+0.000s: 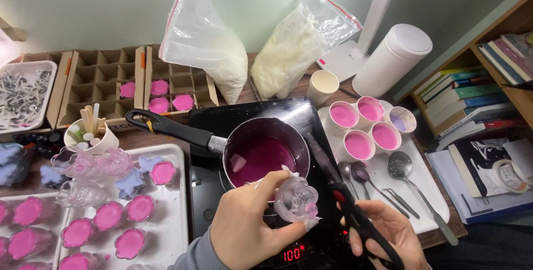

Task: The person cuts pieces of pink wax with scissors and drops them into a pot of melted magenta wax on an induction cooker. They also trim leftover wax from used clear candle containers with scissors and a spoon, and place finished pink flower-shaped candles on trays.

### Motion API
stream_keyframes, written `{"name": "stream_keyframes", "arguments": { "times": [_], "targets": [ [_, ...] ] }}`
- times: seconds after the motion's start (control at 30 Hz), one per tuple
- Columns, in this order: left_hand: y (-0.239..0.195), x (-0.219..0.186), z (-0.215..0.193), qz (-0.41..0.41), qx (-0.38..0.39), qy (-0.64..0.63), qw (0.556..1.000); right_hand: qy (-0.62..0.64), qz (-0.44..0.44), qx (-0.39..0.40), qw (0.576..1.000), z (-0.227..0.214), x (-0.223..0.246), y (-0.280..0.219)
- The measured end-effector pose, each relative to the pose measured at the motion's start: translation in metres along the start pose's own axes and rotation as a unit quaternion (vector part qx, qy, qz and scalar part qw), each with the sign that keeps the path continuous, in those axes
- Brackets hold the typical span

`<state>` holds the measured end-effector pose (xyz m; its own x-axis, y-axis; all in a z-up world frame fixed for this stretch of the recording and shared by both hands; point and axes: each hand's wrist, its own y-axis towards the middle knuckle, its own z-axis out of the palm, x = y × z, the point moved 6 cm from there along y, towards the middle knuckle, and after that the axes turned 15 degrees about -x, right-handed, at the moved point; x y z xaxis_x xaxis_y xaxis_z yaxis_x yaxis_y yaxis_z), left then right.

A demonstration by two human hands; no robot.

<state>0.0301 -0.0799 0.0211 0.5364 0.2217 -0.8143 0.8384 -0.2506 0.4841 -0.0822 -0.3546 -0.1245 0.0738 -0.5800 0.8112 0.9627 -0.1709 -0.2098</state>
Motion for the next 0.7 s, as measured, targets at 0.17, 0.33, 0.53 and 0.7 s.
{"name": "stream_keyframes", "arguments": {
  "times": [0.17, 0.33, 0.53, 0.7],
  "targets": [
    [-0.021, 0.016, -0.025, -0.038, -0.024, -0.004, 0.999, -0.02, 0.005, 0.043, 0.999, 0.012, -0.013, -0.007],
    [-0.04, 0.025, -0.064, -0.082, -0.085, -0.031, 0.992, 0.072, -0.013, 0.096, 0.993, 0.041, -0.045, -0.008],
    [-0.079, 0.047, -0.11, -0.05, -0.202, -0.014, 0.978, -0.006, 0.111, 0.059, 0.992, 0.081, -0.096, -0.001],
    [-0.106, 0.071, -0.135, -0.136, -0.242, 0.083, 0.957, -0.169, 0.141, 0.132, 0.967, 0.126, -0.146, 0.006]
  ]
}}
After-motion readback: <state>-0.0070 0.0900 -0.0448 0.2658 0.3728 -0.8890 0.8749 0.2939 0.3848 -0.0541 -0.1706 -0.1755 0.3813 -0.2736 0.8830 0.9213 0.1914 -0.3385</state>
